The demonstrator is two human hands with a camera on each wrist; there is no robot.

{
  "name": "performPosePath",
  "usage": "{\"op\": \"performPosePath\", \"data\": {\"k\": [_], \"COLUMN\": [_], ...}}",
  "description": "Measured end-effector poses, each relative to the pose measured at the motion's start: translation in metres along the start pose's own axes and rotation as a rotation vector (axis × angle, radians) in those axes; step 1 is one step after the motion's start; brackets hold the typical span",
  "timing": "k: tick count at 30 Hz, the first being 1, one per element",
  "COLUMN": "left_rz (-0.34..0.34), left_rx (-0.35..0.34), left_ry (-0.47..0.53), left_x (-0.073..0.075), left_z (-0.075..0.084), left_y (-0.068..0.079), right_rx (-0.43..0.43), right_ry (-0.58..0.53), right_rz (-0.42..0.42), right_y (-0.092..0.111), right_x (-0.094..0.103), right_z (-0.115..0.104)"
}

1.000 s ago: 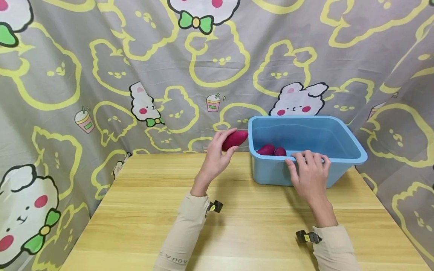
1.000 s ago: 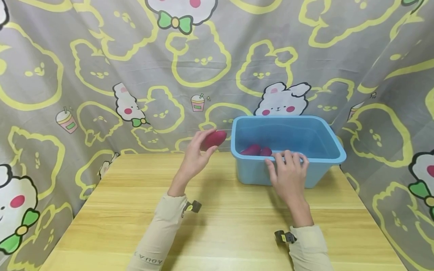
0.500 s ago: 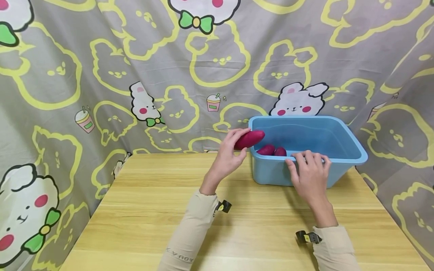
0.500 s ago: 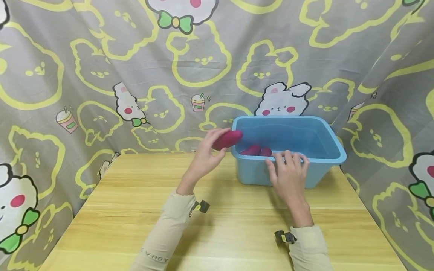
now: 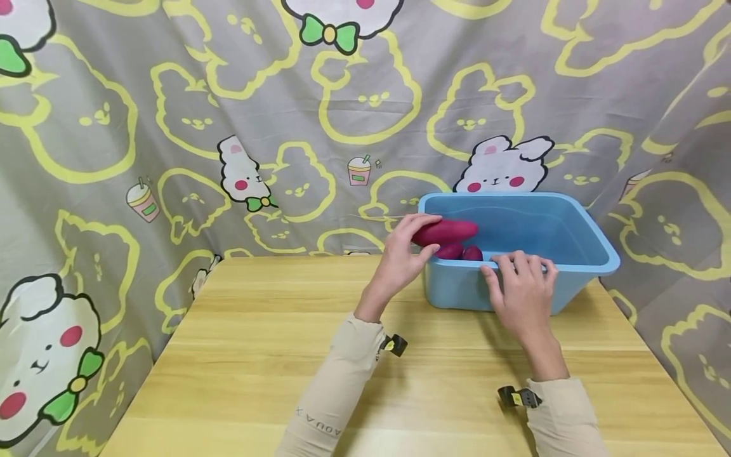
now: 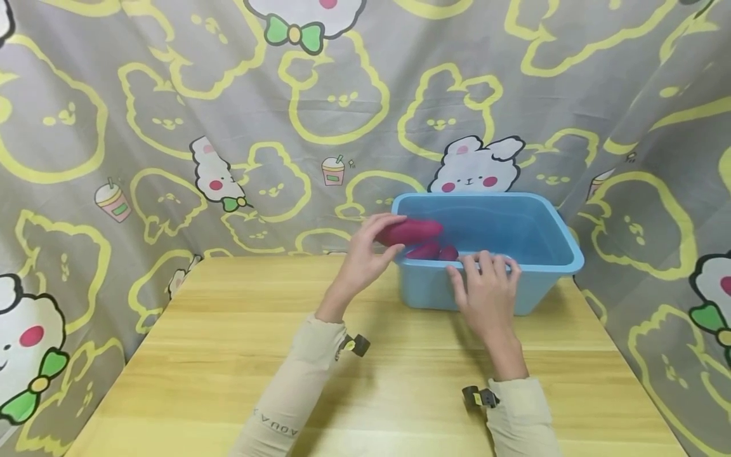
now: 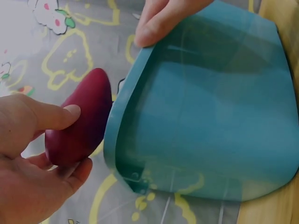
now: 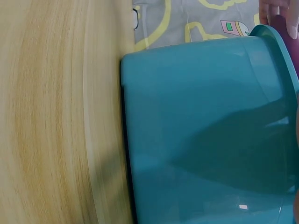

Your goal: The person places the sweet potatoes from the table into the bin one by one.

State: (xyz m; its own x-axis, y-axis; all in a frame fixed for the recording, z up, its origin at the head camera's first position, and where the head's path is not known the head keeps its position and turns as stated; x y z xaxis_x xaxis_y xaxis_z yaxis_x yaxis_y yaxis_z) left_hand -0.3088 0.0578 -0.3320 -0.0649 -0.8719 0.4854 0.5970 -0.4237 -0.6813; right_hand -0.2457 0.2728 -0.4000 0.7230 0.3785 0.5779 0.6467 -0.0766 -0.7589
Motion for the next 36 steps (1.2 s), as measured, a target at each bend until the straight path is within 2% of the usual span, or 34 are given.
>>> {"op": "performPosePath", "data": {"k": [6,11,16,20,24,36], "left_rz": [-0.027,-0.056,-0.053,-0.055,-0.054,-0.051], "left_rx": [-0.002,0.02,0.018,0.046,0.074,0.048], "left_ry": [0.001,-0.004,-0.021,0.018,0.047,0.075], "left_x": [-0.006,-0.011,-0.012,-0.013,-0.012,-0.001], "left_z": [0.002,0.0,0.0,-0.001,-0.003,-0.009], "left_y": [-0.003,-0.002,0.0,0.0,0.003,0.016], "right_rx": [-0.003,-0.006,0.002,0.009,0.008,-0.016], "right_ry": [-0.025,-0.026,-0.017,-0.017,-0.022,-0.017], "right_rz": [0.026,0.017,0.012,0.015,0.003,-0.038], "right_y": [-0.001,-0.001,-0.002,-0.003,-0.005,-0.001], "right_x": [-0.001,0.0,-0.001,-0.003,-0.003,0.0], "right_z": [-0.003,-0.005,-0.008,-0.01,-0.013,-0.003]}}
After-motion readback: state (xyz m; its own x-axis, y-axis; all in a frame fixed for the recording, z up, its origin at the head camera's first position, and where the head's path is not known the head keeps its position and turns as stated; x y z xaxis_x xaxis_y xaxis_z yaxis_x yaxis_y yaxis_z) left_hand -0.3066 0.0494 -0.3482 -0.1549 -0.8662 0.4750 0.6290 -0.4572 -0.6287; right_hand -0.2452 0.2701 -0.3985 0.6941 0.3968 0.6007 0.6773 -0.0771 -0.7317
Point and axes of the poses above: each hand's wrist, its own y-axis away from the middle knuckle, its own x-axis out of the back of the hand, z = x × y, the point moved 6 cm from there along -y, towards the middle knuckle, and after that the axes turned 8 degrees about -x, right-handed, at the moved point
